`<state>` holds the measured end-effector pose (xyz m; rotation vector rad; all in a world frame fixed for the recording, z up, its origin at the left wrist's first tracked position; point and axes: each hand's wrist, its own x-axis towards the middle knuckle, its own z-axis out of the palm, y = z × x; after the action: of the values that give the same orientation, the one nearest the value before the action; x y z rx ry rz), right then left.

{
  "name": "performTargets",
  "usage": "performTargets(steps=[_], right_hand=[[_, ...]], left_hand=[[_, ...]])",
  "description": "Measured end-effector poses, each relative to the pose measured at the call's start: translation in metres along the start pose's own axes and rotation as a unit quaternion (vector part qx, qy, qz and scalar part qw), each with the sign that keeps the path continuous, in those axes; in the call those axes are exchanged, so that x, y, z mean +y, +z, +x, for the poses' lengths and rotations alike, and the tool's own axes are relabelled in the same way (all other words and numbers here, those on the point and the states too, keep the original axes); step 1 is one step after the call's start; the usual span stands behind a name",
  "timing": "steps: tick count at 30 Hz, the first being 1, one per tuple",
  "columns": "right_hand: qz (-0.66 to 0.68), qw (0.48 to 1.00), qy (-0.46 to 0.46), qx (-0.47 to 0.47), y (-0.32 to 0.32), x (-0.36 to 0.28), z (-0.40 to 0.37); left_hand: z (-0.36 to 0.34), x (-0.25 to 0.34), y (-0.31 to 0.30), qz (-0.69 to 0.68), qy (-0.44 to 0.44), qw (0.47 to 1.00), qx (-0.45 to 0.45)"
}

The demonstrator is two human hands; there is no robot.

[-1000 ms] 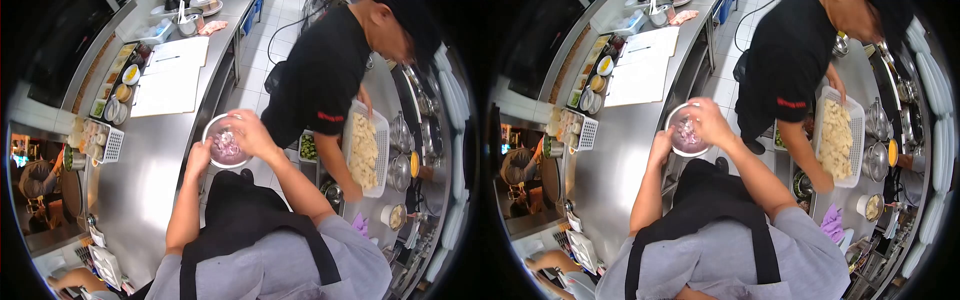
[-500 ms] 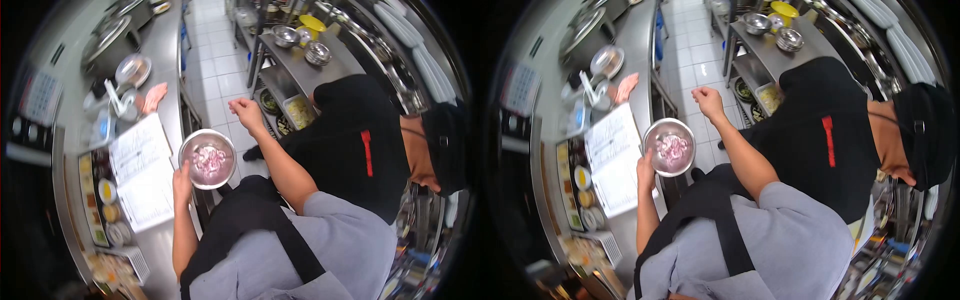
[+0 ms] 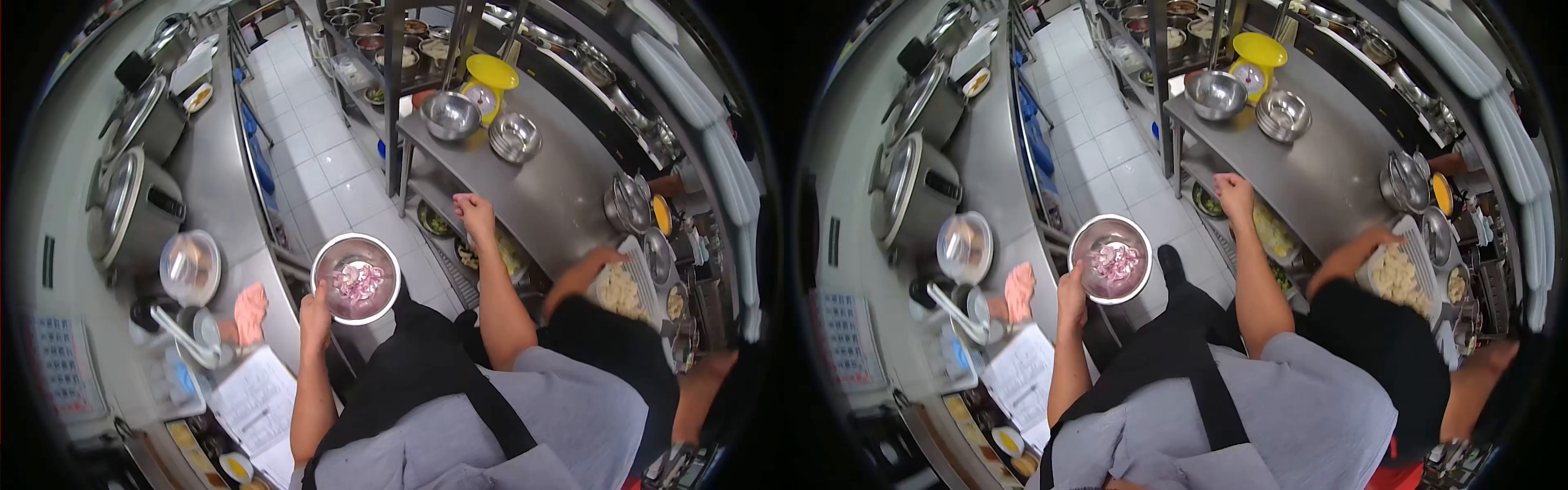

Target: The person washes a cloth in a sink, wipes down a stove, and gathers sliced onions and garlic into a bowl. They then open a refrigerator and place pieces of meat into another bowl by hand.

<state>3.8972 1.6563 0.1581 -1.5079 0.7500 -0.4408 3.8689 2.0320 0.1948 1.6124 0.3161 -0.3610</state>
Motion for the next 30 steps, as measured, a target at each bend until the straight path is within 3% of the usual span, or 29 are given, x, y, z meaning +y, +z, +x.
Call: performTargets(steps=[2, 6, 8, 9, 10, 15, 18, 19, 20, 21, 23, 25, 28, 30], right_hand=[[-0.062, 0.998, 0.019, -0.016, 0.011, 0.000, 0.039], [-0.100, 0.993, 0.037, -0.045, 0.048, -0.020, 0.108], [-0.095, 0.994, -0.034, -0.048, 0.069, -0.032, 0.147], [-0.098, 0.994, -0.028, -0.044, 0.079, -0.040, 0.167], [-0.068, 0.995, -0.057, -0.043, 0.090, -0.054, 0.188], [-0.034, 0.984, -0.170, -0.044, 0.153, -0.142, 0.305], [-0.116, 0.971, -0.209, 0.023, 0.172, -0.145, 0.396], [-0.266, 0.943, -0.201, 0.022, 0.176, -0.154, 0.418], [-0.408, 0.895, -0.180, 0.013, 0.183, -0.154, 0.431], [-0.413, 0.893, -0.177, 0.018, 0.190, -0.155, 0.443], [-0.375, 0.895, -0.234, -0.065, 0.206, -0.163, 0.446], [-0.471, 0.826, -0.295, -0.096, 0.214, -0.157, 0.459], [-0.503, 0.819, -0.262, -0.086, 0.228, -0.176, 0.443], [-0.480, 0.820, -0.262, -0.168, 0.224, -0.182, 0.450]], left_hand=[[0.048, 0.028, 0.019, 0.079, -0.016, 0.996, 0.025], [0.158, 0.050, 0.042, 0.087, -0.035, 0.995, 0.023], [0.189, 0.088, 0.059, 0.076, -0.036, 0.996, 0.025], [0.206, 0.104, 0.068, 0.061, -0.035, 0.997, 0.030], [0.231, 0.112, 0.067, 0.066, -0.060, 0.996, -0.011], [0.335, 0.162, 0.088, 0.089, -0.059, 0.994, -0.016], [0.401, 0.184, 0.093, 0.094, -0.048, 0.993, -0.050], [0.421, 0.197, 0.095, 0.094, -0.051, 0.993, -0.059], [0.433, 0.211, 0.092, 0.095, -0.040, 0.991, -0.080], [0.451, 0.227, 0.094, 0.090, -0.023, 0.990, -0.104], [0.492, 0.246, 0.094, 0.111, -0.035, 0.987, -0.106], [0.523, 0.267, 0.098, 0.142, -0.051, 0.982, -0.111], [0.560, 0.301, 0.111, 0.170, -0.001, 0.972, -0.163], [0.582, 0.317, 0.128, 0.187, -0.003, 0.965, -0.183]])
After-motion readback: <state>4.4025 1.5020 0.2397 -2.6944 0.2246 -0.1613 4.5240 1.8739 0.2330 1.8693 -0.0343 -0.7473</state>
